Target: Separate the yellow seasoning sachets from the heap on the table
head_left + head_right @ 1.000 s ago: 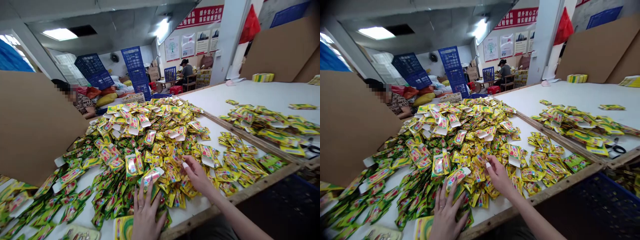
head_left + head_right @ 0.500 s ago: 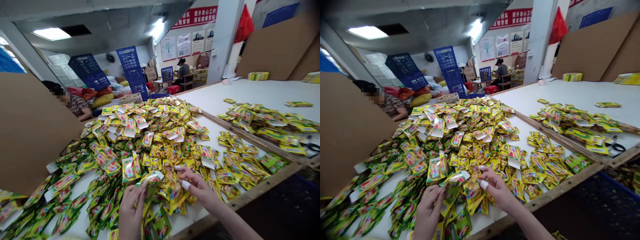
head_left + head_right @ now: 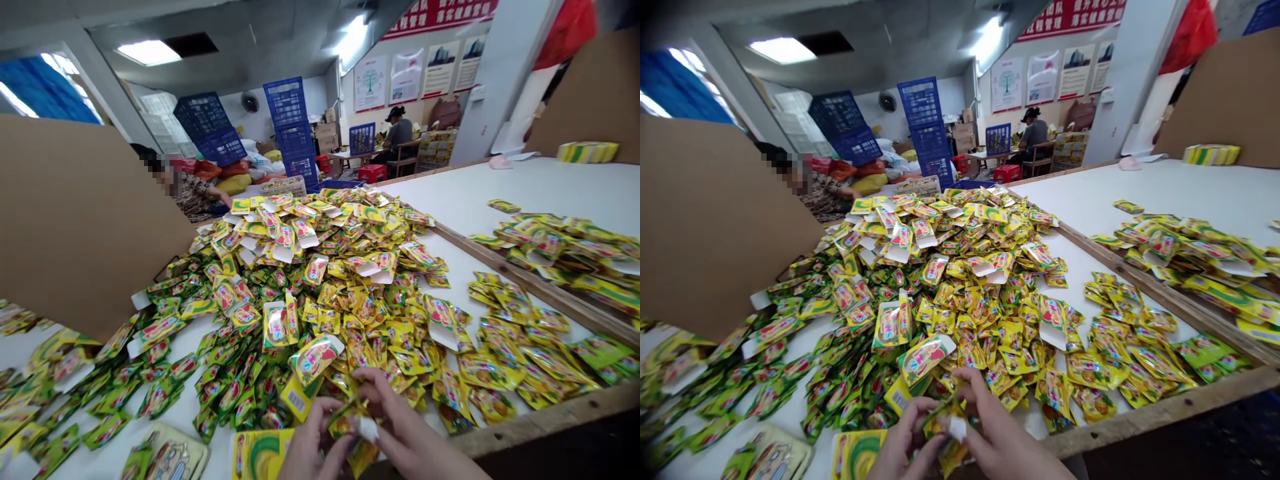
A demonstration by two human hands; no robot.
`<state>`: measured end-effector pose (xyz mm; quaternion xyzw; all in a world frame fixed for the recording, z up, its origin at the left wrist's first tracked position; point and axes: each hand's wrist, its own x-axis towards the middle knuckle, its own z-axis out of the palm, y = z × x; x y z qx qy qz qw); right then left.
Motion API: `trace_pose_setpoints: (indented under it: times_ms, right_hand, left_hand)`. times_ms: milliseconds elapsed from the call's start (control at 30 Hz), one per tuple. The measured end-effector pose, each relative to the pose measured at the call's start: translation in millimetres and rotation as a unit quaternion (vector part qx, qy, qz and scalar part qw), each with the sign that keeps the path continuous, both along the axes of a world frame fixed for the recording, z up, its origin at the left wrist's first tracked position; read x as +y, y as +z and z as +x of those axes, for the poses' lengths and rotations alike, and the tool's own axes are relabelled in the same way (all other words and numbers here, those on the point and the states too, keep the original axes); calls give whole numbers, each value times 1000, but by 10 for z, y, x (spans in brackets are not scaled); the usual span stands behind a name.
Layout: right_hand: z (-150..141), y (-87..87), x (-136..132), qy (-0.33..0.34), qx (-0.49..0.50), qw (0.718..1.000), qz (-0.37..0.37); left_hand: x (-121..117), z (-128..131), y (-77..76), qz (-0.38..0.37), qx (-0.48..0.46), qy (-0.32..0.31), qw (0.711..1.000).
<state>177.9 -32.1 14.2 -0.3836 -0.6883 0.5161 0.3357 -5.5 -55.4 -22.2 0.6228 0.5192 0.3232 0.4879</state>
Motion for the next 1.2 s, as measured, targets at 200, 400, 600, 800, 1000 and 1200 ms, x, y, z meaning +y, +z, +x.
trace_pose_setpoints:
  times_ms: [200,400,600,800,1000,1200]
  right_hand:
    - [122,-107,-12,53,54,978,-194]
    - [223,-107,160,-83,195,964,-161]
    - [269,-134,104,-113,208,961,-143]
    - [354,-132,137,-167,227,949,-145]
    - [194,214,202,-184,240,952,-48]
    - [101,319,207,-79,93,978,171]
  left_hand:
    - [20,-69,115,78,101,-70,989]
    - [590,-159,663,220,420,10,881]
    - [921,23,632,170,596,-60,783]
    - [718,-85,680,146,337,-10,930]
    - [268,62,409,-120,-112,-12,986]
    - [76,197,212,-162,-174,9,971]
